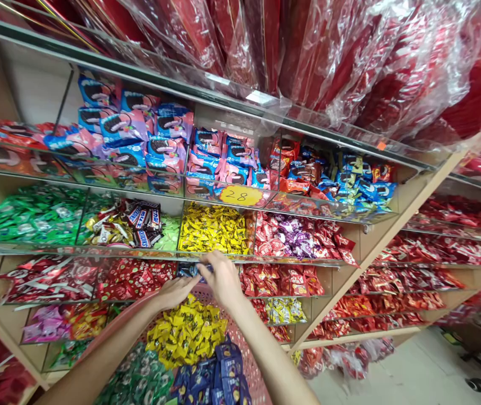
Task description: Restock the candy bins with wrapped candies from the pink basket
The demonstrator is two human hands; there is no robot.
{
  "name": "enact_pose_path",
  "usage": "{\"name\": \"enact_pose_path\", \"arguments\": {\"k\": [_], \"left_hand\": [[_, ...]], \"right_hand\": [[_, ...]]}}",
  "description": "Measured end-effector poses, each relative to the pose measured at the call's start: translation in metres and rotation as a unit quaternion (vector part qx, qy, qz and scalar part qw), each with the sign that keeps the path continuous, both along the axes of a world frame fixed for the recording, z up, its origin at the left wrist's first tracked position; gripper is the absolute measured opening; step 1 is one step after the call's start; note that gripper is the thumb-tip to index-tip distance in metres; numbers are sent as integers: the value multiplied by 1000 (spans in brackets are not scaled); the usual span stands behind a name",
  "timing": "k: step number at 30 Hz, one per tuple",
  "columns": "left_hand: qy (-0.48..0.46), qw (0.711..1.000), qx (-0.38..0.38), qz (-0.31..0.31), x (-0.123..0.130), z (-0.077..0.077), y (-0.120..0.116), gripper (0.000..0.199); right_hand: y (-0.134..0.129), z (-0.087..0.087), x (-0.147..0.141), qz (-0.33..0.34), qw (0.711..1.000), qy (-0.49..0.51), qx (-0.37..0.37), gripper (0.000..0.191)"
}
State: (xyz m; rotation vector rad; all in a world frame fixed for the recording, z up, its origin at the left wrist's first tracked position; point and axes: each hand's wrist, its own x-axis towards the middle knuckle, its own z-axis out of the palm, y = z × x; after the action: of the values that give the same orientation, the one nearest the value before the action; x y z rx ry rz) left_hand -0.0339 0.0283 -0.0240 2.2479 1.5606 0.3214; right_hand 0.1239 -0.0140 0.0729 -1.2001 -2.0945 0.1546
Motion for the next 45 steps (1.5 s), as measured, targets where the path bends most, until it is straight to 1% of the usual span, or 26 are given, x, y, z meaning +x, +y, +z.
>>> {"name": "enact_pose_path", "arguments": {"k": [2,3,4,6,9,11,14,16,18,21,24,27,33,37,40,43,45], "left_hand": [[-8,1000,-8,8,1,3,-1,69],[-12,1000,-10,12,1,4,-2,70],[-16,1000,-12,15,1,4,-3,70],[-19,1000,-15,19,0,5,-3,71],[-22,999,-12,20,0,3,-3,72],[-21,1000,-7,20,-1,1,-2,72],[-25,999,-4,20,0,1,-1,71],[-29,999,-6,21,0,2,-2,71],[-29,999,-8,21,1,4,-4,72],[-25,999,-8,24,1,7,-5,72],[-24,999,-8,25,2,7,-5,71],[-26,999,-9,18,2,6,-4,71],[-32,999,-23,18,0,-2,-1,67],[-33,999,-14,5,-2,-7,2,63],[-29,1000,-6,-6,-2,-8,2,63],[-22,1000,-8,-5,-1,-3,1,66],[-16,1000,-8,-5,1,1,-1,66]], "right_hand": [[19,23,2,7,999,-39,14,16],[29,31,2,5,998,-60,17,17],[39,37,2,3,997,-79,17,17],[58,43,0,3,994,-112,7,17],[80,42,-3,28,988,-148,-33,16],[91,38,-5,54,983,-162,-68,17],[100,33,-6,84,976,-165,-115,21],[104,30,-8,91,975,-163,-125,20],[106,29,-9,93,976,-159,-114,17],[108,29,-10,94,980,-157,-79,12],[108,28,-9,72,985,-153,-37,19],[107,27,-9,61,989,-134,-23,24],[104,22,-8,63,994,-66,-54,25],[101,23,-8,69,996,11,-63,27],[96,26,-5,62,993,77,-61,28],[79,32,0,62,982,158,-80,29],[60,35,3,88,962,225,-130,30]]}}
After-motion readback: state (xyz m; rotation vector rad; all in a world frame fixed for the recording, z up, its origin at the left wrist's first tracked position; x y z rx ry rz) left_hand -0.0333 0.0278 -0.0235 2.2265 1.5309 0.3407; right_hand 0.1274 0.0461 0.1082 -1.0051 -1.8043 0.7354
